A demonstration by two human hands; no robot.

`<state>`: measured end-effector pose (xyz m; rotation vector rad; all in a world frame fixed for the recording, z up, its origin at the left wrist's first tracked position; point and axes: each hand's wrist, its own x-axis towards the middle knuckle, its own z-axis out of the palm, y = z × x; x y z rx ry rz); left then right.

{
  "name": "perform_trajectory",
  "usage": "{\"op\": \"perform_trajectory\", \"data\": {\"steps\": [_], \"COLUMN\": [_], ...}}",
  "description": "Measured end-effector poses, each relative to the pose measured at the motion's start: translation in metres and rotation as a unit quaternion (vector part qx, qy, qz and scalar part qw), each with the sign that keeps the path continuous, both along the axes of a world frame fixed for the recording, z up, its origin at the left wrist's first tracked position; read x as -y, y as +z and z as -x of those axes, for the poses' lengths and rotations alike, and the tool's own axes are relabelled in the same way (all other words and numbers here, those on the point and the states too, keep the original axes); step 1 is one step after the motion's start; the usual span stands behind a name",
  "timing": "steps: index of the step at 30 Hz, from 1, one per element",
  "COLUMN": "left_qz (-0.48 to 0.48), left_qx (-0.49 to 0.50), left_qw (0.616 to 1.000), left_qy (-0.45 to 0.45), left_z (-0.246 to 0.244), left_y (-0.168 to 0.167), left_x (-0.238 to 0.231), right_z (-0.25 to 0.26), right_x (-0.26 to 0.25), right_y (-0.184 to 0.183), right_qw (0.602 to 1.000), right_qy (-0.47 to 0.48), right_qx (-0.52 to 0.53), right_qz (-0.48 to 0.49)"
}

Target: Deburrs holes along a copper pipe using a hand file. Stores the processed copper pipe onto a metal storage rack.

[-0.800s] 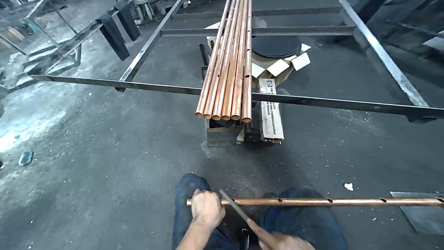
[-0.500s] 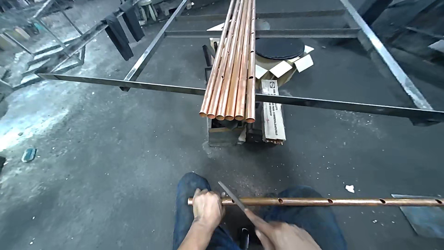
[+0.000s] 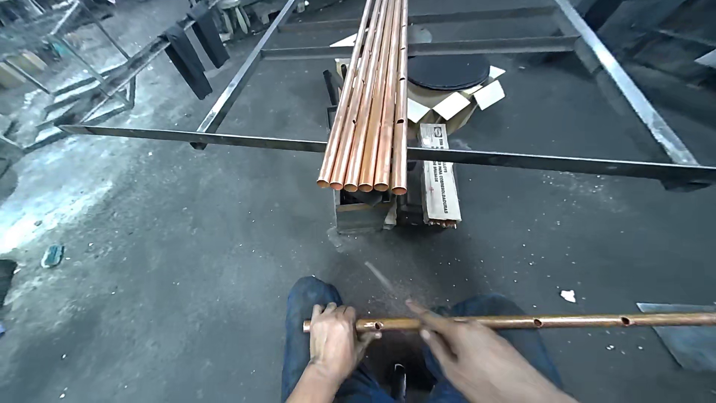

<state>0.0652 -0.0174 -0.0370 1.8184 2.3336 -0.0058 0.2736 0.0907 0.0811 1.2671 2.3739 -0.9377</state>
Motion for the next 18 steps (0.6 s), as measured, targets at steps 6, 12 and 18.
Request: {"op": "perform_trajectory", "data": {"steps": [6,12,18], "left_qz": [-0.031,-0.096,-0.112], "left_qx": [-0.024,-0.026,-0.048], "left_qw": [0.999,0.995,0.991], "left_qy": [-0.006,-0.023,-0.05], "left_z": [0.001,0.013,0.082], "left_y": [-0.002,-0.001,0.021], "left_x": [0.006,0.011,0.03], "right_z": [-0.077,-0.088,-0.079], "right_x": [0.015,0.032,0.042], "right_y": [0.001,-0.005,-0.015], "right_qw": [0.998,0.995,0.995], "right_qy": [-0.04,-0.06,-0.031], "right_qx": [-0.038,-0.061,-0.079], "right_qz": [-0.024,-0.044,-0.046]}}
